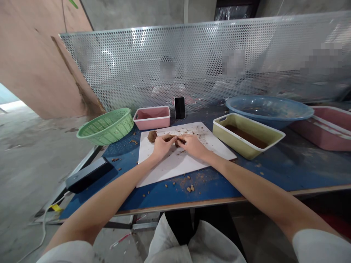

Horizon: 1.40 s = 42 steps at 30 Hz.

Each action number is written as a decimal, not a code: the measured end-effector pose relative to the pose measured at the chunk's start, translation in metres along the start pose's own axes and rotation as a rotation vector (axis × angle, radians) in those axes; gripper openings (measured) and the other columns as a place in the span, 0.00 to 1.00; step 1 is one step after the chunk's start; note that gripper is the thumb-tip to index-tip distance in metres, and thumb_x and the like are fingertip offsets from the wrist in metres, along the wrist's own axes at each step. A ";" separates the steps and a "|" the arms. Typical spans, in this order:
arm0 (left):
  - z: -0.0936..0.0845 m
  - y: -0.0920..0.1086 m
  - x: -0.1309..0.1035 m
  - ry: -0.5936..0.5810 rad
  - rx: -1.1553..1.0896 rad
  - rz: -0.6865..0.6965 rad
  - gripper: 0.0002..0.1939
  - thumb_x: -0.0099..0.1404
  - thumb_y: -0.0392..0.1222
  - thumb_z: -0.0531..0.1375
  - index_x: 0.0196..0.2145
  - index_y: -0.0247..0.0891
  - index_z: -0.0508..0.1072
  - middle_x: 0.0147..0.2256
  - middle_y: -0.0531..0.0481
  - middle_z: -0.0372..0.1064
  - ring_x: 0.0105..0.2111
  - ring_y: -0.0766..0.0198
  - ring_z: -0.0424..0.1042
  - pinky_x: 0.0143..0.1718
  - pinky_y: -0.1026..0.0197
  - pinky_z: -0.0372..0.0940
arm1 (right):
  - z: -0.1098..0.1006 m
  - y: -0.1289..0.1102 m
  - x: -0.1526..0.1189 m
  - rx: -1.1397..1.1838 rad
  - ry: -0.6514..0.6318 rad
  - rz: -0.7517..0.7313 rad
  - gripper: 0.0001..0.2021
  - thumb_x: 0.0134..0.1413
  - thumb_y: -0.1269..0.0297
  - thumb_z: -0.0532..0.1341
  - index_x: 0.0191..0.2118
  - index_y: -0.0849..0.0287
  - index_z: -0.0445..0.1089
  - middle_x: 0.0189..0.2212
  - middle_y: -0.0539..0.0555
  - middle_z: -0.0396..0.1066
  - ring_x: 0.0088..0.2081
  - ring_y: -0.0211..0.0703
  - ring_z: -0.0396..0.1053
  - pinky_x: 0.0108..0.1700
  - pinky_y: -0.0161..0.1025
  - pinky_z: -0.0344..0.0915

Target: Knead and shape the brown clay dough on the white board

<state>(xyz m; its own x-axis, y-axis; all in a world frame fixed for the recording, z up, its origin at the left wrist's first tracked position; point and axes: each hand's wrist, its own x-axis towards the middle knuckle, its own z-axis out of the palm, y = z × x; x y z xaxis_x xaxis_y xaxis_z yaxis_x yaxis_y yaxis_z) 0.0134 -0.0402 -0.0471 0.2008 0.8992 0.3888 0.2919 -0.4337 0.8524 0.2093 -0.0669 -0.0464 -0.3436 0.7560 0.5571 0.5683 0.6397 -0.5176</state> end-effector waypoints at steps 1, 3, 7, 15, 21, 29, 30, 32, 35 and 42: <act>0.000 0.001 -0.001 0.011 0.037 0.023 0.14 0.67 0.51 0.67 0.37 0.37 0.86 0.38 0.43 0.85 0.38 0.53 0.82 0.43 0.54 0.73 | 0.001 0.002 0.000 -0.011 -0.007 -0.003 0.10 0.72 0.66 0.61 0.41 0.57 0.80 0.36 0.56 0.79 0.38 0.48 0.74 0.45 0.44 0.67; 0.000 0.001 -0.002 0.028 0.115 0.074 0.13 0.69 0.49 0.67 0.38 0.37 0.86 0.37 0.44 0.85 0.37 0.54 0.81 0.41 0.55 0.72 | 0.003 0.005 0.000 -0.044 -0.015 -0.011 0.10 0.72 0.66 0.60 0.40 0.57 0.80 0.35 0.56 0.78 0.38 0.47 0.73 0.44 0.44 0.66; 0.001 0.001 -0.002 0.046 0.231 0.143 0.11 0.70 0.47 0.66 0.38 0.39 0.86 0.37 0.44 0.85 0.37 0.55 0.81 0.41 0.55 0.72 | 0.005 0.009 -0.001 -0.109 -0.019 -0.036 0.11 0.72 0.67 0.60 0.38 0.58 0.80 0.34 0.57 0.77 0.38 0.48 0.73 0.44 0.44 0.66; -0.005 -0.002 0.001 0.029 0.353 0.079 0.09 0.70 0.44 0.67 0.39 0.40 0.87 0.39 0.43 0.85 0.37 0.54 0.82 0.45 0.54 0.72 | -0.009 0.011 0.004 -0.138 0.116 0.015 0.13 0.73 0.65 0.59 0.51 0.56 0.82 0.40 0.59 0.81 0.42 0.52 0.78 0.51 0.48 0.72; -0.006 -0.007 0.003 0.011 0.398 0.089 0.09 0.71 0.45 0.66 0.38 0.40 0.86 0.40 0.44 0.85 0.38 0.54 0.82 0.44 0.55 0.72 | -0.010 0.018 0.005 -0.059 0.170 0.069 0.14 0.69 0.64 0.65 0.57 0.56 0.79 0.44 0.58 0.82 0.44 0.51 0.80 0.53 0.50 0.74; -0.007 -0.008 0.003 0.004 0.406 0.090 0.10 0.71 0.47 0.65 0.38 0.40 0.86 0.39 0.43 0.85 0.37 0.53 0.81 0.44 0.53 0.71 | -0.011 0.020 0.004 -0.011 0.135 -0.021 0.10 0.73 0.62 0.63 0.48 0.55 0.83 0.47 0.59 0.82 0.49 0.52 0.80 0.57 0.50 0.73; -0.007 -0.008 0.003 0.003 0.400 0.097 0.11 0.71 0.47 0.65 0.38 0.40 0.86 0.39 0.43 0.85 0.37 0.52 0.81 0.44 0.52 0.71 | -0.011 0.019 0.005 -0.011 0.127 -0.020 0.11 0.73 0.62 0.62 0.48 0.55 0.83 0.47 0.60 0.82 0.50 0.52 0.79 0.57 0.51 0.72; -0.007 -0.010 0.003 0.001 0.390 0.109 0.11 0.71 0.48 0.65 0.38 0.40 0.86 0.38 0.43 0.85 0.36 0.52 0.81 0.44 0.52 0.71 | -0.011 0.017 0.005 -0.001 0.111 -0.013 0.11 0.74 0.61 0.61 0.47 0.55 0.82 0.47 0.59 0.82 0.49 0.52 0.79 0.57 0.51 0.72; -0.007 -0.011 0.003 -0.006 0.372 0.119 0.11 0.70 0.47 0.65 0.37 0.40 0.86 0.38 0.43 0.85 0.36 0.52 0.81 0.44 0.53 0.72 | -0.012 0.013 0.005 0.042 0.099 0.013 0.10 0.74 0.59 0.60 0.46 0.55 0.79 0.44 0.58 0.81 0.47 0.51 0.77 0.55 0.49 0.70; -0.007 -0.010 0.003 -0.003 0.357 0.103 0.12 0.70 0.48 0.65 0.36 0.39 0.85 0.37 0.43 0.85 0.34 0.53 0.80 0.42 0.54 0.72 | -0.017 0.005 0.000 0.072 0.020 0.089 0.18 0.80 0.49 0.48 0.38 0.52 0.62 0.29 0.50 0.68 0.33 0.46 0.68 0.40 0.44 0.61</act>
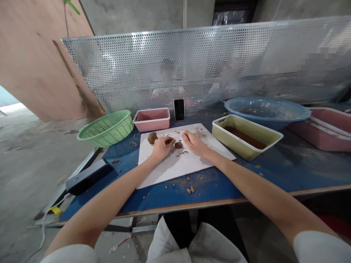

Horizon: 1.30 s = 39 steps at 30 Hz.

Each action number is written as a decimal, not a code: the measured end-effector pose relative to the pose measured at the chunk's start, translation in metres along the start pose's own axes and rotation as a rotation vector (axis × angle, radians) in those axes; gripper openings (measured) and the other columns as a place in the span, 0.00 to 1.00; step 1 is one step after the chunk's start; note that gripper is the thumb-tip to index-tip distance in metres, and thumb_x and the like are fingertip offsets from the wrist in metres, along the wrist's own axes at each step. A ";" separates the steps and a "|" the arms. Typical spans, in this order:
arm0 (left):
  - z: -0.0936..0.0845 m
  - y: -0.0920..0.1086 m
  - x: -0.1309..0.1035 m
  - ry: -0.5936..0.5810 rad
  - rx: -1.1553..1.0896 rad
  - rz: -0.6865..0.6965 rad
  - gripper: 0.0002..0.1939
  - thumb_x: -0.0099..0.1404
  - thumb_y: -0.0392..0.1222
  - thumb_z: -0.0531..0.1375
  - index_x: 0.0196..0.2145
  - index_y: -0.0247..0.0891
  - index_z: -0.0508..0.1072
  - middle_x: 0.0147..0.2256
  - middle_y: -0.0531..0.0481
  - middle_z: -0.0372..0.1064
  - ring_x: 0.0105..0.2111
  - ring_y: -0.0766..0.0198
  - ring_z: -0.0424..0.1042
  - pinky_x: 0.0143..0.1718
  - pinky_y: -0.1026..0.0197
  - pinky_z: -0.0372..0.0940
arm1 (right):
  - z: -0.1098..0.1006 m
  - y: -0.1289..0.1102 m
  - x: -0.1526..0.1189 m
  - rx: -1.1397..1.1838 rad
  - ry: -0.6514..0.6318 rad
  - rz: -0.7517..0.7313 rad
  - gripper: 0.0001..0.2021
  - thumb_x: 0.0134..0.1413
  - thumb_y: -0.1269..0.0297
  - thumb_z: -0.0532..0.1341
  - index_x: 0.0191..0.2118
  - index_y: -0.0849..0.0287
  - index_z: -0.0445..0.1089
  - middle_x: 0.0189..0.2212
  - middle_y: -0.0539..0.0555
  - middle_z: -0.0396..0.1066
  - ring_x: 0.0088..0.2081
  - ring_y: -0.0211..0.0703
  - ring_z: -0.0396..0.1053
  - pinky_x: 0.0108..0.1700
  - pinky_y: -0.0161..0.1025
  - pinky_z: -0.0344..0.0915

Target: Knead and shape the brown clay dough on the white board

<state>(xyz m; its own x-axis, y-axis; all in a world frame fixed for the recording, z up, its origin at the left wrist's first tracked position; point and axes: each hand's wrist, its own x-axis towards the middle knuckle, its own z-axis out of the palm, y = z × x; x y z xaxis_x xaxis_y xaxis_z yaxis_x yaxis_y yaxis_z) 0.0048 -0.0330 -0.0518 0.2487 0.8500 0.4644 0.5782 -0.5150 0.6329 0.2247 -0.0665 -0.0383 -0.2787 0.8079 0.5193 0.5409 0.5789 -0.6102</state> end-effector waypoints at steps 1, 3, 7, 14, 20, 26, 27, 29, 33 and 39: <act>0.000 0.000 0.000 0.001 0.003 0.004 0.11 0.70 0.48 0.65 0.36 0.39 0.85 0.37 0.43 0.85 0.34 0.53 0.80 0.42 0.54 0.72 | -0.001 -0.001 -0.001 -0.004 -0.021 -0.006 0.20 0.79 0.48 0.49 0.35 0.52 0.60 0.27 0.49 0.66 0.32 0.46 0.67 0.39 0.44 0.60; 0.001 -0.001 0.000 0.004 0.006 0.009 0.11 0.70 0.47 0.65 0.36 0.39 0.85 0.38 0.43 0.85 0.34 0.53 0.81 0.43 0.54 0.72 | -0.002 -0.002 -0.002 -0.009 -0.050 -0.017 0.23 0.79 0.46 0.50 0.31 0.52 0.57 0.25 0.48 0.63 0.30 0.45 0.65 0.38 0.44 0.59; 0.000 -0.001 0.000 0.000 0.007 0.012 0.12 0.70 0.48 0.65 0.37 0.39 0.85 0.38 0.43 0.85 0.36 0.53 0.81 0.44 0.53 0.72 | -0.003 -0.006 -0.004 0.010 -0.075 -0.031 0.23 0.79 0.47 0.50 0.30 0.52 0.58 0.24 0.48 0.64 0.29 0.44 0.65 0.38 0.44 0.59; 0.001 0.001 0.000 -0.009 -0.015 -0.004 0.12 0.70 0.48 0.64 0.37 0.39 0.85 0.38 0.42 0.85 0.35 0.54 0.80 0.42 0.54 0.71 | -0.003 -0.015 -0.005 0.031 -0.125 -0.057 0.20 0.78 0.51 0.47 0.33 0.52 0.62 0.27 0.50 0.69 0.32 0.46 0.68 0.42 0.44 0.63; -0.001 0.001 0.000 -0.013 -0.033 -0.003 0.10 0.68 0.46 0.65 0.35 0.40 0.85 0.36 0.45 0.84 0.34 0.55 0.80 0.42 0.55 0.72 | -0.002 -0.014 -0.005 0.127 -0.224 -0.050 0.20 0.78 0.44 0.49 0.43 0.53 0.68 0.37 0.53 0.75 0.41 0.48 0.72 0.47 0.43 0.64; 0.000 0.000 0.000 -0.005 -0.039 -0.007 0.10 0.68 0.46 0.65 0.35 0.40 0.84 0.36 0.45 0.84 0.34 0.55 0.80 0.42 0.55 0.72 | -0.005 -0.013 -0.005 0.119 -0.227 -0.021 0.23 0.70 0.38 0.60 0.34 0.53 0.63 0.28 0.47 0.66 0.32 0.43 0.64 0.39 0.41 0.59; 0.000 0.000 0.000 -0.006 -0.040 -0.002 0.10 0.68 0.46 0.65 0.35 0.40 0.84 0.36 0.44 0.84 0.34 0.55 0.80 0.43 0.55 0.72 | -0.005 -0.013 -0.006 0.115 -0.219 -0.017 0.23 0.72 0.38 0.58 0.34 0.53 0.62 0.27 0.47 0.64 0.31 0.43 0.64 0.38 0.41 0.59; 0.001 0.000 0.000 -0.015 -0.042 0.007 0.10 0.69 0.46 0.65 0.36 0.40 0.85 0.38 0.44 0.85 0.36 0.54 0.80 0.44 0.55 0.72 | -0.006 -0.014 -0.008 0.105 -0.204 -0.014 0.23 0.75 0.40 0.53 0.35 0.52 0.62 0.26 0.47 0.64 0.30 0.43 0.64 0.37 0.41 0.60; 0.001 0.001 0.000 -0.013 -0.028 -0.006 0.10 0.69 0.47 0.65 0.36 0.40 0.85 0.38 0.44 0.85 0.37 0.53 0.81 0.44 0.54 0.72 | -0.005 -0.019 -0.008 0.100 -0.183 -0.004 0.22 0.79 0.43 0.47 0.37 0.52 0.63 0.27 0.49 0.68 0.31 0.46 0.67 0.39 0.44 0.63; 0.000 0.001 0.001 0.024 -0.075 -0.004 0.10 0.70 0.47 0.67 0.40 0.40 0.85 0.40 0.43 0.84 0.36 0.55 0.79 0.43 0.54 0.72 | -0.003 -0.015 -0.005 0.118 -0.169 0.013 0.17 0.79 0.47 0.47 0.40 0.51 0.61 0.33 0.52 0.75 0.36 0.48 0.72 0.43 0.45 0.66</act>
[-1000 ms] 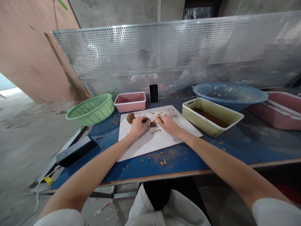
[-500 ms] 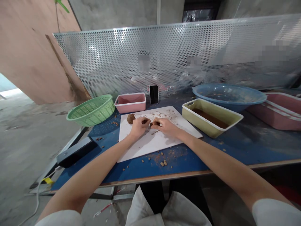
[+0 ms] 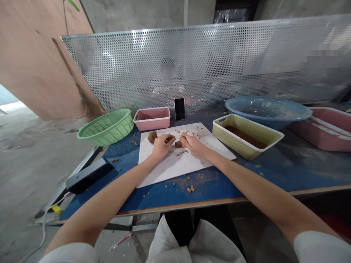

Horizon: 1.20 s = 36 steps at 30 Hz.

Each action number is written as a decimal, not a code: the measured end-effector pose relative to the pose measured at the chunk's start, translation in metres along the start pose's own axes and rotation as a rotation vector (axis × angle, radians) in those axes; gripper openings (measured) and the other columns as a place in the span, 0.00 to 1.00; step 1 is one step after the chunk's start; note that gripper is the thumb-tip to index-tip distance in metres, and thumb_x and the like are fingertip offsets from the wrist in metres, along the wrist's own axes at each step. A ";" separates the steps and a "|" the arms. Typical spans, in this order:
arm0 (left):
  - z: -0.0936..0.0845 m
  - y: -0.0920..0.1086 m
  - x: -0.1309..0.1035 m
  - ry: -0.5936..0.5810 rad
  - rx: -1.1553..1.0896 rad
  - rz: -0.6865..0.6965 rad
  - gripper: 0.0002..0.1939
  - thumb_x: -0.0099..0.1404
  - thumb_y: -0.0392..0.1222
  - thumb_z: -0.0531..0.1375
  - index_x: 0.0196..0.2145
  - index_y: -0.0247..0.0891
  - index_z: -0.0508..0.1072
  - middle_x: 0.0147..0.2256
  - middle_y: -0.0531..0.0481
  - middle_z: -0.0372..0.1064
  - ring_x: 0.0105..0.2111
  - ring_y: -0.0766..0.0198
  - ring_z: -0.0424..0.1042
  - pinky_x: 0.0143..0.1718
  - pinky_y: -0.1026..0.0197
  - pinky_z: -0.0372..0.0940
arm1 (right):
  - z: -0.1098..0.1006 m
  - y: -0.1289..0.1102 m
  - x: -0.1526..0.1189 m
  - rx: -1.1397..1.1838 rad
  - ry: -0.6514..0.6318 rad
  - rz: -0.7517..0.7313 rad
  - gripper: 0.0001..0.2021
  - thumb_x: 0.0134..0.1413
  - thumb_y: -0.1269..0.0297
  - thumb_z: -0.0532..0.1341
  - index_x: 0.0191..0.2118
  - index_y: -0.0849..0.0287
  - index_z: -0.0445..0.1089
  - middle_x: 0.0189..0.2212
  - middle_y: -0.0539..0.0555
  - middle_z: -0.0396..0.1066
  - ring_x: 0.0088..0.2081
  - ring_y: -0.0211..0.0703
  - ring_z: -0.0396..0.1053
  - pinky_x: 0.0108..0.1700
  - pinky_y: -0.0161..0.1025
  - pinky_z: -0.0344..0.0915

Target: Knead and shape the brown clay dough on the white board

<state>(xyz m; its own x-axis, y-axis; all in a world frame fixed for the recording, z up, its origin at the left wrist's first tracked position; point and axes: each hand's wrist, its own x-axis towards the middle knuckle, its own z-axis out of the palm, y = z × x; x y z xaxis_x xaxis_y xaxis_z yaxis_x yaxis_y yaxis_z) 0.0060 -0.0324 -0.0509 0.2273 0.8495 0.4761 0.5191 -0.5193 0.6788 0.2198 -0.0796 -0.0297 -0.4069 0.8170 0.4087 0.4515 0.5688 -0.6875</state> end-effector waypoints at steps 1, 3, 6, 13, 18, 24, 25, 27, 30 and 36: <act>0.000 0.000 0.000 0.009 -0.015 0.006 0.09 0.70 0.46 0.67 0.42 0.40 0.85 0.41 0.43 0.84 0.37 0.55 0.80 0.44 0.54 0.73 | 0.000 0.003 0.001 -0.008 -0.012 0.005 0.16 0.79 0.48 0.48 0.41 0.51 0.61 0.34 0.52 0.75 0.36 0.48 0.72 0.43 0.44 0.66; 0.000 0.000 0.001 0.016 -0.049 0.036 0.10 0.71 0.45 0.65 0.44 0.39 0.85 0.43 0.42 0.84 0.41 0.54 0.81 0.48 0.54 0.73 | 0.000 0.009 0.001 -0.047 -0.045 0.003 0.13 0.79 0.51 0.49 0.44 0.52 0.63 0.37 0.53 0.77 0.38 0.48 0.74 0.45 0.44 0.66; -0.001 0.000 0.001 -0.013 -0.084 0.093 0.12 0.74 0.44 0.62 0.47 0.40 0.84 0.46 0.42 0.84 0.47 0.53 0.81 0.55 0.53 0.72 | 0.000 0.014 0.001 -0.085 -0.072 -0.006 0.12 0.79 0.53 0.49 0.46 0.52 0.65 0.41 0.55 0.78 0.42 0.50 0.75 0.47 0.45 0.66; 0.003 -0.003 -0.001 -0.073 -0.175 0.028 0.15 0.72 0.46 0.64 0.53 0.41 0.81 0.45 0.44 0.84 0.42 0.56 0.81 0.50 0.55 0.74 | 0.001 0.016 0.003 -0.108 -0.043 0.020 0.14 0.79 0.52 0.50 0.46 0.54 0.66 0.40 0.57 0.79 0.42 0.51 0.75 0.46 0.45 0.67; 0.005 -0.005 -0.001 -0.038 -0.241 0.027 0.13 0.69 0.51 0.66 0.44 0.41 0.80 0.44 0.45 0.83 0.42 0.56 0.81 0.48 0.56 0.73 | 0.000 0.017 0.003 -0.171 -0.046 0.006 0.11 0.78 0.56 0.50 0.44 0.53 0.66 0.38 0.56 0.77 0.40 0.51 0.73 0.45 0.45 0.65; 0.004 -0.001 -0.002 -0.014 -0.265 0.032 0.12 0.69 0.51 0.65 0.42 0.41 0.79 0.40 0.47 0.83 0.38 0.58 0.79 0.44 0.56 0.73 | -0.001 0.011 0.001 -0.129 -0.049 0.024 0.10 0.76 0.57 0.51 0.48 0.54 0.66 0.39 0.55 0.75 0.39 0.50 0.72 0.44 0.44 0.62; 0.003 0.001 -0.002 -0.006 -0.269 0.027 0.12 0.69 0.51 0.65 0.41 0.41 0.79 0.40 0.47 0.82 0.37 0.58 0.79 0.44 0.56 0.73 | -0.001 0.010 0.001 -0.127 -0.041 0.033 0.09 0.75 0.58 0.51 0.49 0.54 0.66 0.37 0.54 0.74 0.38 0.50 0.71 0.42 0.44 0.61; 0.002 0.003 -0.002 0.011 -0.278 0.016 0.11 0.69 0.51 0.64 0.41 0.40 0.79 0.40 0.46 0.82 0.37 0.59 0.79 0.43 0.56 0.72 | -0.002 0.010 0.000 -0.114 -0.028 0.050 0.10 0.75 0.58 0.51 0.52 0.53 0.65 0.32 0.50 0.71 0.33 0.48 0.68 0.40 0.43 0.59; 0.000 0.007 -0.002 0.021 -0.291 0.013 0.11 0.69 0.50 0.64 0.39 0.40 0.78 0.40 0.46 0.83 0.37 0.59 0.79 0.44 0.56 0.73 | -0.002 0.010 -0.001 -0.094 -0.017 0.048 0.09 0.75 0.58 0.51 0.53 0.52 0.63 0.28 0.47 0.67 0.29 0.47 0.64 0.38 0.43 0.56; 0.000 0.008 -0.002 0.028 -0.260 0.018 0.09 0.69 0.48 0.65 0.40 0.40 0.79 0.40 0.46 0.83 0.38 0.58 0.80 0.43 0.56 0.73 | 0.000 0.013 0.001 -0.067 0.008 -0.007 0.10 0.77 0.54 0.50 0.46 0.52 0.62 0.35 0.51 0.72 0.36 0.48 0.69 0.42 0.44 0.60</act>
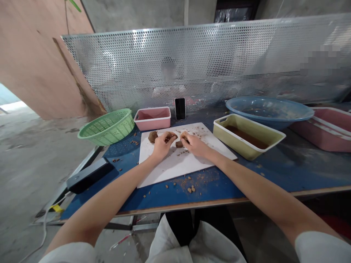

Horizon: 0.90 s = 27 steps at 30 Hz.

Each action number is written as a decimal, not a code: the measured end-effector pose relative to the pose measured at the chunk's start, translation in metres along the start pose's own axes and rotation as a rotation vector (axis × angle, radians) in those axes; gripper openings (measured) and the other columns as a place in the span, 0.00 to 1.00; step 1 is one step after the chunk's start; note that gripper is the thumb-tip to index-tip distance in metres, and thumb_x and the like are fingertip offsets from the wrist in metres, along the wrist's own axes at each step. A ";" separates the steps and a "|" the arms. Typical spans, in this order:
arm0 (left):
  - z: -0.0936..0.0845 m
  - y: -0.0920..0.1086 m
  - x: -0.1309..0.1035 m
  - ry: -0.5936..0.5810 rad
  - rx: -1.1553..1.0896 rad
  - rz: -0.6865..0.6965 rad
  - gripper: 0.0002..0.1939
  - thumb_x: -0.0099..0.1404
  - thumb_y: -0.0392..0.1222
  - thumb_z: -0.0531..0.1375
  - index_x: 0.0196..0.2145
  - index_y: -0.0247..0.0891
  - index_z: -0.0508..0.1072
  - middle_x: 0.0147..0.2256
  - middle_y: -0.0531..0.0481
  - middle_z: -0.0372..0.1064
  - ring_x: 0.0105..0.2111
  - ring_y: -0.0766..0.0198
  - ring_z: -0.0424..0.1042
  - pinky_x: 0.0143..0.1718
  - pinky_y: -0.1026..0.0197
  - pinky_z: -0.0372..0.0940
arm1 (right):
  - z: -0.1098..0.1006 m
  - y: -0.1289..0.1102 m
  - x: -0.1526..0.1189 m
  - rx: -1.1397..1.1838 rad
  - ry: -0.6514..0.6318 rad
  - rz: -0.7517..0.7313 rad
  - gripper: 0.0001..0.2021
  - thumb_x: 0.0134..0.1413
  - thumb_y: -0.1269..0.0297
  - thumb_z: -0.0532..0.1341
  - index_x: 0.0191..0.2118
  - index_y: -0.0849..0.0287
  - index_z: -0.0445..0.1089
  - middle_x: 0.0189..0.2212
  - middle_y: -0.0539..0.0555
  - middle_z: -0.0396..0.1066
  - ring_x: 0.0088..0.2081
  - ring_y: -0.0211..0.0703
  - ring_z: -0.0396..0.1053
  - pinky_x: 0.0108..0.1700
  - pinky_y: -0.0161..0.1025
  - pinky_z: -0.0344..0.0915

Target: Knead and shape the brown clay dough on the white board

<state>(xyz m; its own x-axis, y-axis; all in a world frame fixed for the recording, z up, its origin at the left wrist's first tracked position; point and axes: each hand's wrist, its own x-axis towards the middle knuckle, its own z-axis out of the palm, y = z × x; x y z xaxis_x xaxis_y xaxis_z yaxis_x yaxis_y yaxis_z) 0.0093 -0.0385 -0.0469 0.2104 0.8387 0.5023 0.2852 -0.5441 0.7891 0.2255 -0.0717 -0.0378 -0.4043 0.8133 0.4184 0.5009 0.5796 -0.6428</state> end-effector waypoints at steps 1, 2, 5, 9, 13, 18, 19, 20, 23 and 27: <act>0.000 0.000 0.000 0.002 0.007 0.002 0.09 0.69 0.48 0.65 0.41 0.40 0.79 0.40 0.46 0.83 0.38 0.58 0.80 0.43 0.56 0.73 | 0.000 0.001 0.000 0.000 0.002 0.005 0.11 0.78 0.52 0.50 0.45 0.52 0.61 0.35 0.51 0.71 0.36 0.48 0.69 0.42 0.45 0.60; 0.000 -0.001 0.000 0.002 0.011 0.004 0.09 0.69 0.48 0.65 0.41 0.40 0.79 0.40 0.46 0.83 0.37 0.58 0.80 0.43 0.56 0.73 | 0.001 0.001 0.001 -0.003 0.005 0.013 0.12 0.78 0.51 0.49 0.44 0.51 0.60 0.34 0.50 0.70 0.35 0.48 0.69 0.41 0.45 0.60; 0.000 -0.001 0.001 0.002 0.012 0.011 0.09 0.69 0.47 0.65 0.40 0.40 0.79 0.40 0.46 0.83 0.37 0.58 0.80 0.42 0.56 0.73 | 0.001 0.004 0.001 -0.009 0.015 0.031 0.15 0.79 0.48 0.48 0.42 0.50 0.58 0.30 0.49 0.67 0.33 0.49 0.66 0.39 0.45 0.59; 0.000 -0.002 0.001 -0.004 0.022 0.020 0.08 0.70 0.47 0.65 0.40 0.40 0.79 0.40 0.45 0.83 0.37 0.58 0.80 0.43 0.56 0.73 | 0.000 0.005 -0.001 0.025 0.037 -0.008 0.12 0.79 0.52 0.47 0.42 0.50 0.58 0.33 0.51 0.66 0.34 0.49 0.66 0.41 0.47 0.62; 0.000 -0.003 0.001 -0.008 0.032 0.013 0.09 0.70 0.48 0.65 0.40 0.40 0.79 0.40 0.45 0.83 0.37 0.58 0.80 0.43 0.56 0.72 | -0.002 0.004 -0.002 0.036 0.040 -0.038 0.10 0.79 0.56 0.45 0.45 0.50 0.59 0.35 0.51 0.67 0.34 0.49 0.65 0.43 0.47 0.64; 0.000 -0.005 0.001 -0.005 0.031 0.027 0.08 0.70 0.48 0.64 0.40 0.41 0.78 0.39 0.46 0.83 0.37 0.58 0.80 0.42 0.56 0.72 | -0.004 0.002 0.002 0.024 0.077 0.006 0.13 0.77 0.52 0.50 0.53 0.54 0.62 0.42 0.56 0.74 0.39 0.50 0.72 0.46 0.47 0.66; 0.000 -0.005 0.001 -0.004 0.033 0.024 0.08 0.70 0.47 0.64 0.40 0.41 0.78 0.38 0.46 0.83 0.37 0.58 0.80 0.42 0.56 0.72 | -0.004 0.003 0.003 0.021 0.085 0.006 0.14 0.76 0.51 0.53 0.53 0.54 0.64 0.43 0.57 0.75 0.41 0.51 0.73 0.47 0.47 0.67; 0.000 -0.005 0.001 -0.004 0.035 0.022 0.08 0.70 0.47 0.64 0.40 0.41 0.78 0.38 0.46 0.83 0.37 0.57 0.80 0.42 0.56 0.72 | -0.004 0.003 0.004 0.014 0.095 0.005 0.14 0.74 0.50 0.56 0.53 0.54 0.66 0.44 0.57 0.76 0.43 0.52 0.74 0.48 0.47 0.67; 0.000 -0.004 0.001 -0.013 0.041 0.020 0.08 0.70 0.47 0.64 0.40 0.41 0.78 0.38 0.46 0.83 0.38 0.57 0.81 0.43 0.55 0.72 | -0.003 0.006 0.006 -0.008 0.151 0.001 0.12 0.68 0.52 0.64 0.47 0.54 0.72 0.45 0.58 0.80 0.44 0.52 0.75 0.49 0.47 0.68; 0.000 -0.004 0.000 -0.005 0.052 0.002 0.08 0.70 0.47 0.65 0.40 0.41 0.79 0.39 0.46 0.83 0.38 0.57 0.81 0.43 0.56 0.73 | -0.001 0.010 0.008 -0.027 0.220 0.024 0.08 0.65 0.56 0.67 0.42 0.54 0.77 0.45 0.59 0.82 0.44 0.53 0.77 0.51 0.49 0.70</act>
<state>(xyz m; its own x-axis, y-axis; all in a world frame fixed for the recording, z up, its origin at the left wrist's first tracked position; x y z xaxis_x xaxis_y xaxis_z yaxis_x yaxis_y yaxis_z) 0.0086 -0.0364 -0.0500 0.2159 0.8378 0.5015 0.3334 -0.5460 0.7686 0.2280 -0.0598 -0.0402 -0.2169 0.8167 0.5348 0.5300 0.5586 -0.6380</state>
